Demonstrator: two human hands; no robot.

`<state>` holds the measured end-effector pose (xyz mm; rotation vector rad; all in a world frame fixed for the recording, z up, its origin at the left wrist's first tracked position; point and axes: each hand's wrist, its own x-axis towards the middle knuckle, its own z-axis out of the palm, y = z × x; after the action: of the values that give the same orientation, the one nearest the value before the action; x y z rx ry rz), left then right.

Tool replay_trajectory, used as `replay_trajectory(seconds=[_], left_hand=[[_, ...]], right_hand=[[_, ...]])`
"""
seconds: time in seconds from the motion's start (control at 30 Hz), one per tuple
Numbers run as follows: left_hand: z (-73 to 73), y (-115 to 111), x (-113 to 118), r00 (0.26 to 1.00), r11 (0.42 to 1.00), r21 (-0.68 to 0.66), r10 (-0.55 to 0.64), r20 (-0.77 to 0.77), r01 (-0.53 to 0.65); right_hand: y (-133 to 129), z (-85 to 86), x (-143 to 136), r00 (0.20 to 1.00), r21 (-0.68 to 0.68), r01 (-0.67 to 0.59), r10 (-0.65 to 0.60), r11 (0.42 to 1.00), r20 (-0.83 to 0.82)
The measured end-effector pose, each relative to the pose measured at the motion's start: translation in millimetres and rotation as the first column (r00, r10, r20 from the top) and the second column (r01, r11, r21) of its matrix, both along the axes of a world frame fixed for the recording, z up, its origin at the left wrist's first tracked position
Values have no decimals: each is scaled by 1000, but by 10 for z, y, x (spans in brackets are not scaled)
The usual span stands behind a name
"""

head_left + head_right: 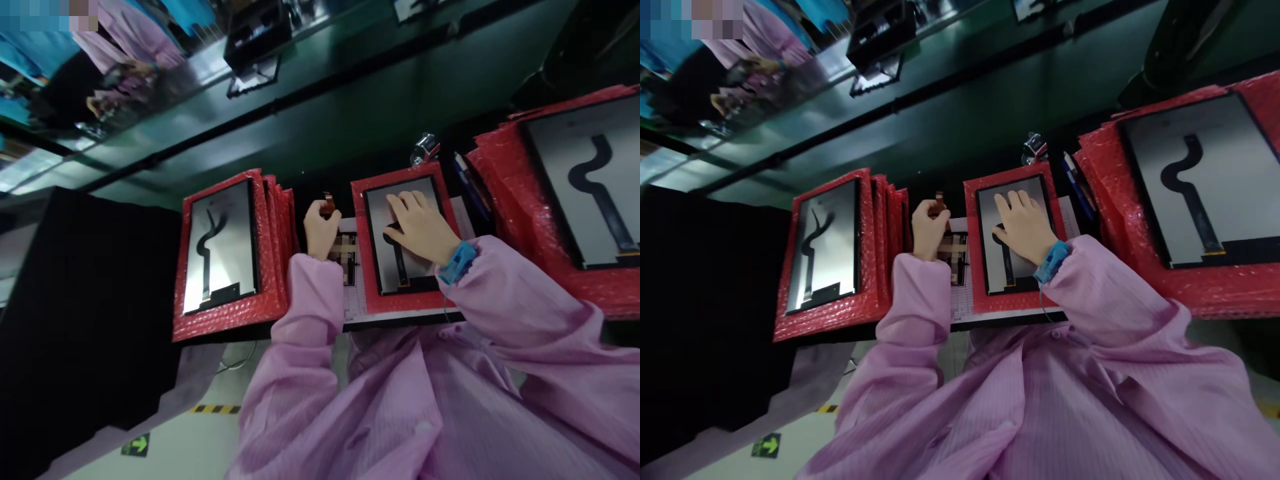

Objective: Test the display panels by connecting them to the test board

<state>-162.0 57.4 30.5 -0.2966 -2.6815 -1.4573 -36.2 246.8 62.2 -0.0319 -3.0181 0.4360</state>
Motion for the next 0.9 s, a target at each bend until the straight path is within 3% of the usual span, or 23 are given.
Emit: replay_trajectory(seconds=[0.1,0.17,0.43,0.7,0.8,0.9], left_hand=[[-30,-36,-61,994,938,339,-93,58,69],[-55,-40,-76,988,891,437,-152,31,123],[-100,-59,-77,962,875,404,-267,-58,268],[-20,-45,-14,965,871,417,-253,-71,259],[22,-46,11,958,869,405,-276,-77,283],[60,-44,35,951,863,402,-302,-72,305]], right_hand=[[-22,-50,107,997,-13,-4,4,1000,71],[-36,-42,140,994,-30,-8,11,1000,113],[-44,-125,188,1000,-104,19,-17,994,18],[-121,-24,193,999,-200,32,-35,979,-13],[-131,-9,161,996,-417,-17,-20,909,-85],[-146,-32,129,996,-638,-12,-47,770,-75]])
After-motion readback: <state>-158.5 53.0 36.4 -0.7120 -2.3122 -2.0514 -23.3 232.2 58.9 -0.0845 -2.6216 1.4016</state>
